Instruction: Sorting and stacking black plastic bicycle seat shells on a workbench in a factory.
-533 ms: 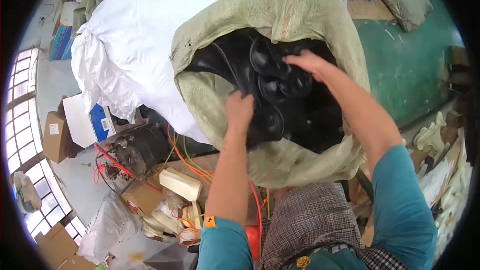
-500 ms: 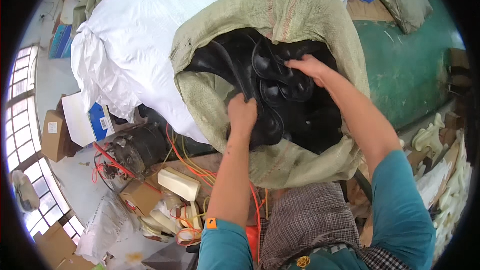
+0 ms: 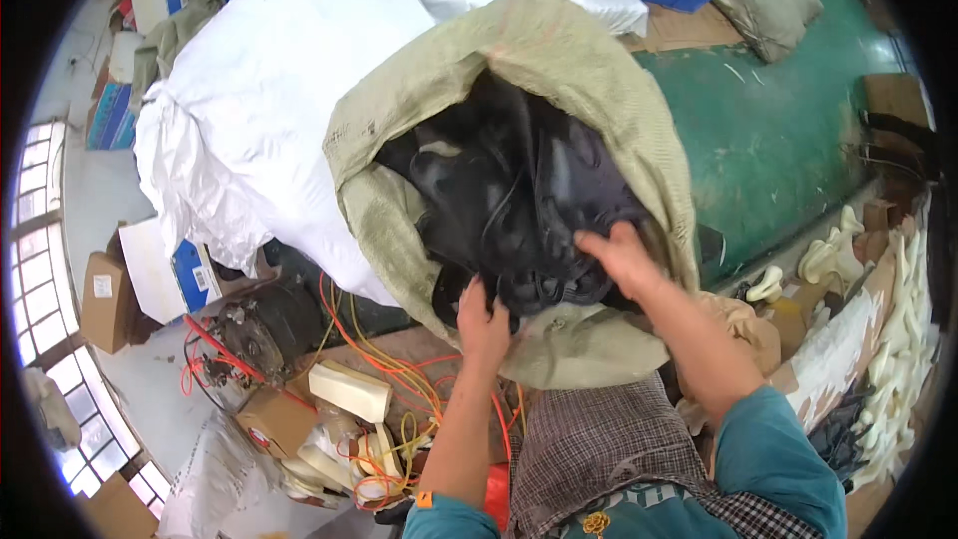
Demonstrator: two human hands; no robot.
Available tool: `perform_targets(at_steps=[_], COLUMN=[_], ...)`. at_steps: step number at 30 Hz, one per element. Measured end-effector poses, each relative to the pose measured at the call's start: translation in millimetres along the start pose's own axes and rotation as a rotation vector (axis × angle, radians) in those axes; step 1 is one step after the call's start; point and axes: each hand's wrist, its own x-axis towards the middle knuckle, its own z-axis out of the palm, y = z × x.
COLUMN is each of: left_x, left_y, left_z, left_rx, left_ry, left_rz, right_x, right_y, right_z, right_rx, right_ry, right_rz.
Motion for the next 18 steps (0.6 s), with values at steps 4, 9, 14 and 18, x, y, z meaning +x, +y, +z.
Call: perform_targets(at_steps=[4, 9, 14, 18], left_x=[-62, -129, -129, -135], left_y=[8, 19, 85, 124], left_z=[-35, -78, -77, -38], left_rx=[-0.169, -0.28, -0.117, -0.139], left_ry=[0.001, 0.065, -0.064, -0.39], left_rz=[-0.084, 0.01, 0.279, 0.588], right_x=[-66, -154, -224, -304], right_y=[1, -26, -25, -4], right_z=[19, 27, -19, -72], right_rx=[-0.109, -0.312, -0.385, -0.573], right_ry=[-0.086, -0.216, -0.099, 0.098], right_rz=[-0.245, 0.022, -0.066, -0.165])
